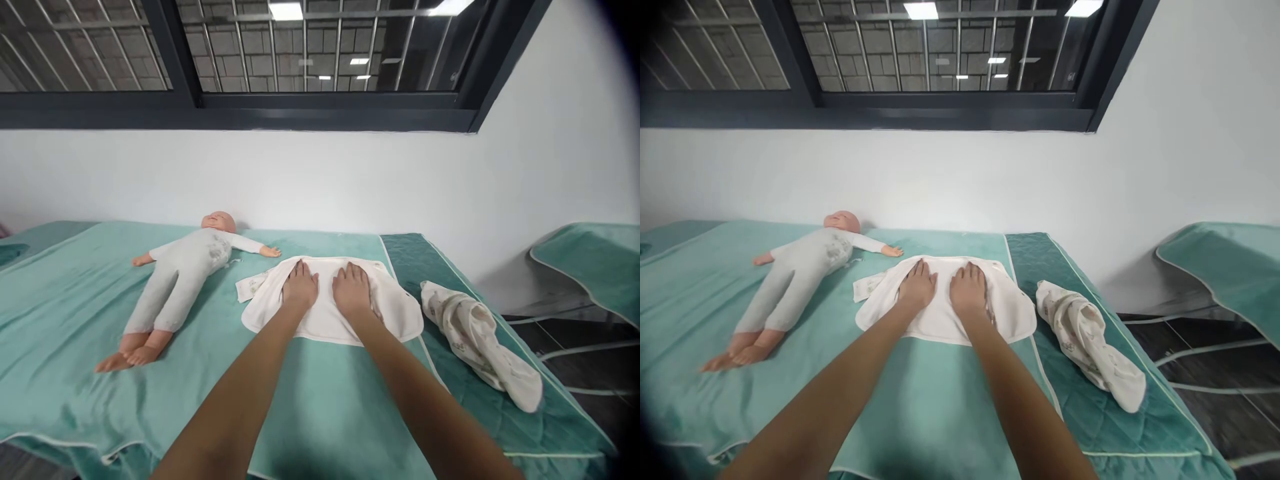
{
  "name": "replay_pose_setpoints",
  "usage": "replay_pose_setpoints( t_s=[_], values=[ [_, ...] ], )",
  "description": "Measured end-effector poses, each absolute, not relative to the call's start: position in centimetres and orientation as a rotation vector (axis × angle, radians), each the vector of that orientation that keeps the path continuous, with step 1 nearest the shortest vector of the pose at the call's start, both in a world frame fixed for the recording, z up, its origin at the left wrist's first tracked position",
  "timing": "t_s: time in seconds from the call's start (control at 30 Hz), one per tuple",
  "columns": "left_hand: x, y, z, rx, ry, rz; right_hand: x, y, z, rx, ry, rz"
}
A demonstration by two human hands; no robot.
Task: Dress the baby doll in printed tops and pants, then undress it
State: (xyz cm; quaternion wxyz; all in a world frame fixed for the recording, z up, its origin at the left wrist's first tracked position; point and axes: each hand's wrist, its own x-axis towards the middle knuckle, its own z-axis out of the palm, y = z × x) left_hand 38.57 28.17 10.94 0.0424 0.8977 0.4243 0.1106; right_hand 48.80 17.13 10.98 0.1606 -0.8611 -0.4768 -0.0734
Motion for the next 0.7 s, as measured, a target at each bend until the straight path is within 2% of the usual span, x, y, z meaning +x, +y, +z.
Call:
replay_pose_setpoints(
  t_s=[0.1,0.27,0.37,0.47,0.7],
  values=[
    [37.9,27.8,11.2,2.756,1.232,0.350,47.8,15.6,11.0,-2.321,-1.621,-0.179],
    [34.2,26.7,12.1,2.818,0.975,0.427,46.8,12.2,10.3,-2.283,-1.690,-0.123],
    [29.9,26.9,12.5,2.786,0.884,0.678,46.1,10.2,10.2,-2.270,-1.717,-0.106],
    [25.2,27.9,12.1,2.697,1.091,0.895,45.1,8.6,10.3,-2.270,-1.686,-0.100],
    [21.6,29.0,10.9,2.568,1.501,0.833,42.9,6.5,10.6,-2.243,-1.562,-0.106]
  ],
)
